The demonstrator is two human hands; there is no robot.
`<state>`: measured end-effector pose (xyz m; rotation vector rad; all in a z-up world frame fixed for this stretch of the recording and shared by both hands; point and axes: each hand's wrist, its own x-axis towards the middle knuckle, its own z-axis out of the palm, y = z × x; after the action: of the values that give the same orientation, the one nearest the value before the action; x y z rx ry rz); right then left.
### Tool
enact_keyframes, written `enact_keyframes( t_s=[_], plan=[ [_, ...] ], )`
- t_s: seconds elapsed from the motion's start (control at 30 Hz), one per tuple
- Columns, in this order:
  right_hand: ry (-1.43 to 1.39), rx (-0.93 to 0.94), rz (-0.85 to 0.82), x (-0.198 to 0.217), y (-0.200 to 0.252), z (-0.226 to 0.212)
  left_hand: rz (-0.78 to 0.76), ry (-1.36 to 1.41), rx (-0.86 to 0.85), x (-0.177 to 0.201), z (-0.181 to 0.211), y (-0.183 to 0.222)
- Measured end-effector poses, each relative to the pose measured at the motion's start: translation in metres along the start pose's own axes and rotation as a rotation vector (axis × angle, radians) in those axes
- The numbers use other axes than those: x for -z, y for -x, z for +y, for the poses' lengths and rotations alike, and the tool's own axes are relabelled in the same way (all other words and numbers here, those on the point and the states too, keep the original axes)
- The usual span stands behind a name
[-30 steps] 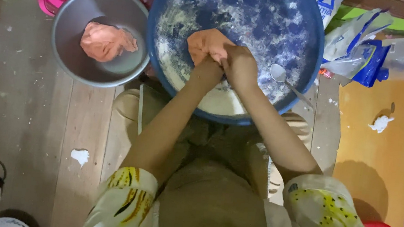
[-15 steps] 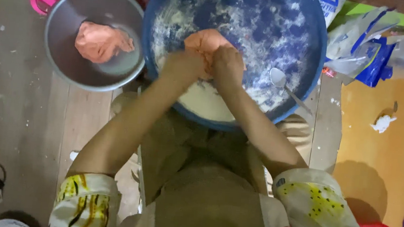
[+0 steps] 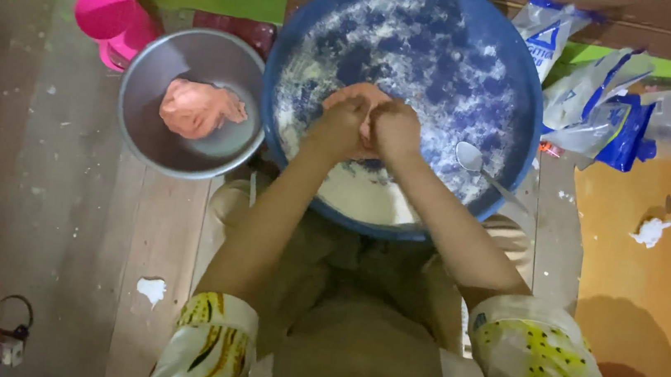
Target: The person is kneading a ball of dough, first in a metal bowl and then in a large tray filled with flour.
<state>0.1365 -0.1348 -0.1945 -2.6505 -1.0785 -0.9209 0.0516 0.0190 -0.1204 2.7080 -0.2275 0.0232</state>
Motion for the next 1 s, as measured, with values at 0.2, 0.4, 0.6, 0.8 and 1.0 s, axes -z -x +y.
enact_keyframes(
  t_s=[0.2, 0.4, 0.6, 0.8, 1.0],
  plan=[
    [-0.93, -0.792, -0.559, 0.125, -0.034, 0.037, -0.215, -0.149, 0.213, -0.014, 0.026, 0.021],
    [-0.84, -1.088, -0.637, 0.088, 0.028, 0.062, -0.443, -0.289, 0.235, 0.009, 0.059, 0.02],
    [-0.786, -1.201, -0.753, 0.043, 0.04, 0.066, -0.316, -0.423, 0.167, -0.031, 0.056, 0.019],
    [-1.407, -1.341, -0.367, 0.087, 0.008, 0.054, 0.387, -0.442, 0.109, -0.095, 0.04, 0.006],
    [-0.958, -0.819, -0.596, 0.157, -0.044, 0.014, -0.016, -0.52, 0.222, -0.059, 0.05, 0.011]
  ],
)
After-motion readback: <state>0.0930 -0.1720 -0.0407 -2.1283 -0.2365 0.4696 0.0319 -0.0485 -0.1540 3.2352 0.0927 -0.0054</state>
